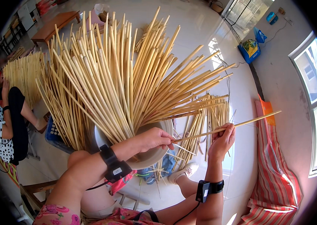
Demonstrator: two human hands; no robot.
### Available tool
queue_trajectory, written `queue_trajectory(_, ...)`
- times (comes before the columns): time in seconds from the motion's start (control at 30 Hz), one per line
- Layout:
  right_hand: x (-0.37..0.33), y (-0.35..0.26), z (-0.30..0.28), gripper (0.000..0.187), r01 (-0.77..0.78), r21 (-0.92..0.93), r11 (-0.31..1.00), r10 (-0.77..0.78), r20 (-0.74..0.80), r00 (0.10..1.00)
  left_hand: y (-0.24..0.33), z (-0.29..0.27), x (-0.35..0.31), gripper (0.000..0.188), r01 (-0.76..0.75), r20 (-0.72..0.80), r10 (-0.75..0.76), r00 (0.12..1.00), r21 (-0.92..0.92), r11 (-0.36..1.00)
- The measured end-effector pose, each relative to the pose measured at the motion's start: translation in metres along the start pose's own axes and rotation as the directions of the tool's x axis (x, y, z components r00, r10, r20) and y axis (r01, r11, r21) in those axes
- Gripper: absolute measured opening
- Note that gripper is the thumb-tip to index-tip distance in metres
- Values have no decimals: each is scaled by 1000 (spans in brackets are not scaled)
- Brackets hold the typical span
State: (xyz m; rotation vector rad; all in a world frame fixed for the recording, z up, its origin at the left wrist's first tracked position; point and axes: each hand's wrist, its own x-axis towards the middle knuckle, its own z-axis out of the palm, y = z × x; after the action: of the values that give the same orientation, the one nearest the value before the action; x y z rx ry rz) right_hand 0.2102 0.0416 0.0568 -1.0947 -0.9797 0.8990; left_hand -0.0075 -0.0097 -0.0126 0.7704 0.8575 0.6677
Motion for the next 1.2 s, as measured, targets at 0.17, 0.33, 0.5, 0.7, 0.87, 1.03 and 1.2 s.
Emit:
queue_trajectory(0.17, -10, -1, 5, 32, 71, -28, 997, -69, 74, 995, -9, 1, 8, 14, 27, -115, -27, 993, -4, 1000)
queue_trajectory(0.33, -9, 2, 2, 31, 98, -45, 994, -93, 94, 991, -6, 6, 10, 14, 1, -156, 22, 988, 149, 989)
queue_trajectory(0.5, -5, -4, 0, 31, 55, -37, 998, -54, 15, 998, 3, 2, 2, 12, -80, -64, 85, 994, 72, 994)
queue_trajectory(0.7, -11, -4, 5, 30, 85, -36, 996, -82, 66, 994, -5, 7, 9, 16, -26, -174, 63, 983, 205, 978)
queue_trajectory(0.87, -1, -4, 1, 28, 34, -32, 999, -31, 75, 997, -2, 5, 5, 25, -113, -133, 133, 982, 148, 982)
queue_trajectory(1.03, 5, -2, -7, 27, -80, -112, 990, 91, 94, 991, 0, 4, 2, 35, -231, -35, 240, 970, 166, 959)
queue_trajectory(1.2, 16, -2, -20, 28, -69, -108, 992, 69, -7, 998, 14, -17, -6, 36, -19, 82, -8, 997, 327, 945)
